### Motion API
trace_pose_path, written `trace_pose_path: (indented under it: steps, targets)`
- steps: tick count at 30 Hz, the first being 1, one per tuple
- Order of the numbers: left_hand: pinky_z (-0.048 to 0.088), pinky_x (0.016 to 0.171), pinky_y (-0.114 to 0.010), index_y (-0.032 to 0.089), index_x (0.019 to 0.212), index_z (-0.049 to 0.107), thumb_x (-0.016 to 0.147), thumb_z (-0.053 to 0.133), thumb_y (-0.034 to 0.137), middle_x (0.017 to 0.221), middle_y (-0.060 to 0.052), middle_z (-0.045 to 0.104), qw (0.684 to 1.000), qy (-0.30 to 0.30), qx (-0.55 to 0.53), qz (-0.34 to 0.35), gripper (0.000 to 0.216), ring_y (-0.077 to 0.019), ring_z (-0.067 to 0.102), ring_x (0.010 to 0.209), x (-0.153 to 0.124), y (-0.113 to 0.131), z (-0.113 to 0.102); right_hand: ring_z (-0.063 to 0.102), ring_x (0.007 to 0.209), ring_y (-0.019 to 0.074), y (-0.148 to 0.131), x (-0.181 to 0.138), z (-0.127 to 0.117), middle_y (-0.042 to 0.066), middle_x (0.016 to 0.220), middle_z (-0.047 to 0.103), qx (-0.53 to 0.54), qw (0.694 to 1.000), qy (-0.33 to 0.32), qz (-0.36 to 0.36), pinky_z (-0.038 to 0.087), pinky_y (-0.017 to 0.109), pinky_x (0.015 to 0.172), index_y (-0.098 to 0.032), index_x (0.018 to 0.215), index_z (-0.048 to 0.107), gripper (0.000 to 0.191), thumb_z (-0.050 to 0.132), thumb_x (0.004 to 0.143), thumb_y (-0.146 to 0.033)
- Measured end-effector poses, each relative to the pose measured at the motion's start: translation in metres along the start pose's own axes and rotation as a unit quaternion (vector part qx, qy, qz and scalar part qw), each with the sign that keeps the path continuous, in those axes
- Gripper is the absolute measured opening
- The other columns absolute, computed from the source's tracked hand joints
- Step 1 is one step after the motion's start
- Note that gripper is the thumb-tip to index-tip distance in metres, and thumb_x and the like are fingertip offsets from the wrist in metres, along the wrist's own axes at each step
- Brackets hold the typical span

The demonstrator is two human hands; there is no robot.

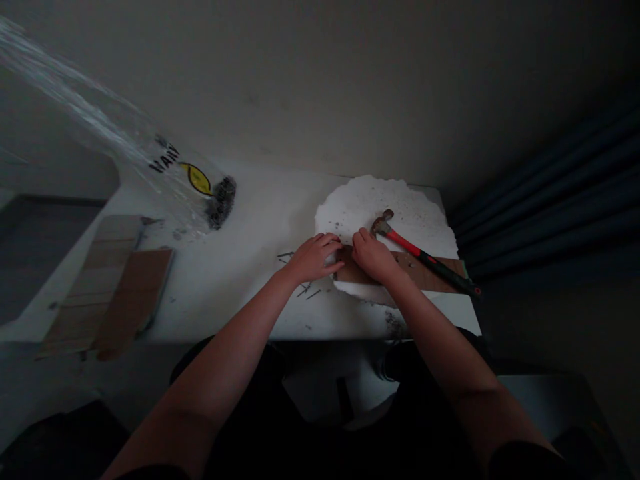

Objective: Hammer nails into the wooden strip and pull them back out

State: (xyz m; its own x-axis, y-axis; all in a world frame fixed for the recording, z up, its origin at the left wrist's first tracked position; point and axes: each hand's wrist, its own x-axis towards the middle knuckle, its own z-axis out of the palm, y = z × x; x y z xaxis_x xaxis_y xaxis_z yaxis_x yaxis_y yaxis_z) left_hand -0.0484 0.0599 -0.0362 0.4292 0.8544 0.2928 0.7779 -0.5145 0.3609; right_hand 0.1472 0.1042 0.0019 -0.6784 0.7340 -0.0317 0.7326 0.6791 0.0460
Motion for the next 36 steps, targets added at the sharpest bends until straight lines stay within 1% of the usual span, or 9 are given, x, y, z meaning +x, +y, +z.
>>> trace_pose_path:
  steps: [7,12,17,20,23,27,32,34,36]
  targets:
    - [0.045,0.097,-0.039,0.016,0.116,0.063,0.09,0.057,0.045,0.12,-0.011,0.06,1.0,0.0,-0.012,-0.005,0.039,-0.0243,0.055,0.107,0.0,0.001,-0.001,0.059,0.091,0.0223,0.002,-0.002,-0.004,0.015,0.116,0.057,0.009,0.999,0.039,0.022,0.043,0.029,0.064,-0.013,0.109,0.052,0.023,0.033,0.098,-0.019]
    - [0.045,0.097,-0.039,0.016,0.116,0.062,0.09,0.056,0.045,0.116,-0.011,0.061,1.0,-0.008,-0.01,-0.003,0.039,-0.0241,0.055,0.105,0.001,0.0,-0.002,0.058,0.083,0.0208,0.005,-0.003,-0.009,0.013,0.111,0.058,0.037,0.997,0.055,0.029,0.038,0.029,0.06,-0.014,0.105,0.054,0.02,0.037,0.097,-0.02]
    - [0.046,0.094,-0.04,0.015,0.114,0.062,0.089,0.059,0.047,0.113,-0.011,0.062,1.0,-0.008,-0.005,-0.008,0.041,-0.0255,0.056,0.103,0.002,-0.001,0.0,0.055,0.081,0.0193,0.013,-0.004,-0.025,0.012,0.105,0.059,0.132,0.98,0.142,0.04,0.038,0.029,0.065,-0.015,0.1,0.054,0.016,0.04,0.094,-0.019]
    - [0.047,0.093,-0.039,0.015,0.115,0.06,0.087,0.062,0.047,0.112,-0.011,0.064,0.999,0.015,-0.03,-0.035,0.043,-0.0257,0.058,0.104,0.002,0.0,0.0,0.054,0.077,0.0174,0.02,-0.005,-0.031,0.008,0.096,0.059,0.212,0.962,0.172,0.024,0.038,0.029,0.068,-0.018,0.093,0.054,0.01,0.044,0.092,-0.02]
    - [0.048,0.091,-0.037,0.017,0.115,0.059,0.088,0.061,0.047,0.112,-0.01,0.064,0.994,0.055,-0.079,-0.057,0.041,-0.0232,0.06,0.102,0.003,0.004,-0.001,0.053,0.075,0.0166,0.021,-0.006,-0.031,0.006,0.091,0.06,0.256,0.953,0.163,-0.002,0.037,0.029,0.069,-0.019,0.091,0.054,0.007,0.046,0.09,-0.019]
    - [0.049,0.086,-0.032,0.018,0.107,0.061,0.091,0.059,0.039,0.103,-0.006,0.065,0.985,0.091,-0.143,-0.038,0.027,-0.0178,0.062,0.093,0.005,0.011,-0.003,0.054,0.076,0.0171,0.012,-0.008,-0.028,0.006,0.09,0.063,0.269,0.953,0.136,-0.013,0.038,0.029,0.07,-0.018,0.093,0.056,0.008,0.048,0.09,-0.019]
    - [0.048,0.078,-0.028,0.018,0.098,0.066,0.092,0.054,0.025,0.088,-0.003,0.066,0.98,0.081,-0.173,-0.059,0.015,-0.014,0.061,0.078,0.007,0.014,-0.001,0.056,0.077,0.0166,0.005,-0.008,-0.026,0.005,0.088,0.064,0.308,0.944,0.112,-0.036,0.039,0.028,0.071,-0.018,0.093,0.058,0.012,0.047,0.094,-0.023]
    - [0.048,0.076,-0.027,0.018,0.099,0.067,0.091,0.053,0.025,0.09,-0.003,0.067,0.979,0.076,-0.173,-0.072,0.017,-0.0132,0.06,0.075,0.007,0.011,-0.003,0.057,0.078,0.0163,0.006,-0.007,-0.024,0.005,0.089,0.065,0.315,0.942,0.111,-0.039,0.04,0.027,0.072,-0.018,0.094,0.059,0.014,0.046,0.095,-0.024]
    - [0.048,0.074,-0.027,0.017,0.1,0.068,0.092,0.053,0.028,0.091,-0.004,0.069,0.977,0.072,-0.177,-0.091,0.02,-0.0125,0.06,0.074,0.007,0.005,-0.007,0.057,0.08,0.0164,0.009,-0.006,-0.022,0.006,0.092,0.065,0.286,0.952,0.108,-0.024,0.041,0.027,0.073,-0.017,0.098,0.061,0.017,0.046,0.096,-0.023]
